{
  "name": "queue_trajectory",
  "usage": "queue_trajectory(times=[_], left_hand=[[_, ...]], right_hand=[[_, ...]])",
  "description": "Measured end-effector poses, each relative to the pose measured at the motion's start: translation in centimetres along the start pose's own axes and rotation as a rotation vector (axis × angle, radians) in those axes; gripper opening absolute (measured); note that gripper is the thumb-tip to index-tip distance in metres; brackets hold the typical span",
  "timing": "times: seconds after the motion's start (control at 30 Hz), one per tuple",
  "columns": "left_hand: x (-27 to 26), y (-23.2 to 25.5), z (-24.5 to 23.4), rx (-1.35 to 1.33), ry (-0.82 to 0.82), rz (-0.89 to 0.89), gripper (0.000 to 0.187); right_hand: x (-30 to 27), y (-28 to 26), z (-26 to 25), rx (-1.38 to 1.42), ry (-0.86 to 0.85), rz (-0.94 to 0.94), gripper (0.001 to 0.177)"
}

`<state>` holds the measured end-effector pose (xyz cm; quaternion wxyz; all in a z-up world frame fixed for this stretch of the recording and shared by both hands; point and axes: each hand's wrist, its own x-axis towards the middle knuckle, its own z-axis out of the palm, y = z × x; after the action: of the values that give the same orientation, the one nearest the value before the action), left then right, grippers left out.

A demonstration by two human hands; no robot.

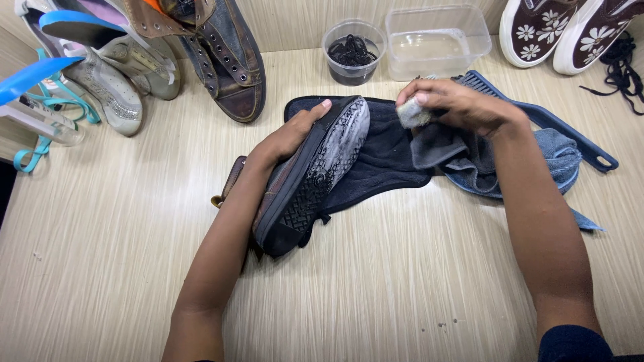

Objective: The person scrubs the sole of a black sneaker with a brush, repeatedly dipping the brush into a container of water. The shoe is held steady on a towel while the person works on the sole's patterned surface.

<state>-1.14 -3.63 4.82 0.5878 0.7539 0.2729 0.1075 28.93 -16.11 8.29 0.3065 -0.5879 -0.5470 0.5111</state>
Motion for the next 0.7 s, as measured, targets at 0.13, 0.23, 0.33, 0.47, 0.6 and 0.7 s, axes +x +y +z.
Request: queue_trajectory(times=[0.13,0.23,0.33,0.47,0.6,0.7], left_hand=[[1.1,0.5,-0.3,-0.059,-0.031,-0.226,0.06],[1.2,-0.1,-0.4,-0.067,-0.034,-0.111,0.062],[1.7,-1.4,-0.4,-0.031,-0.034,0.178,0.066],[1.9,-2.4,-1.0,-0.057,-0.184,0.347,0.079],[1.8,-2.2,-1.1,-0.033,-0.191,0.288,0.079],[1.9,-2.1,-1.1,-0.021,-0.179,0.273,0.078]], right_hand=[[0.2,-2.1,-1.0,0.219,0.264,0.084,0.087],[1.3,-2.1,-1.8,0.507,0.452,-0.061,0.09],[1.9,-1.8,-2.7,0.649,0.54,-0.061,0.09],[2.9,-1.0,-4.6,0.555,0.458,-0.107,0.049],[5.9,-0.4,-6.5,0.005,0.709,0.007,0.047],[8.6,1.3,-7.4,-0.525,0.943,0.031,0.064]])
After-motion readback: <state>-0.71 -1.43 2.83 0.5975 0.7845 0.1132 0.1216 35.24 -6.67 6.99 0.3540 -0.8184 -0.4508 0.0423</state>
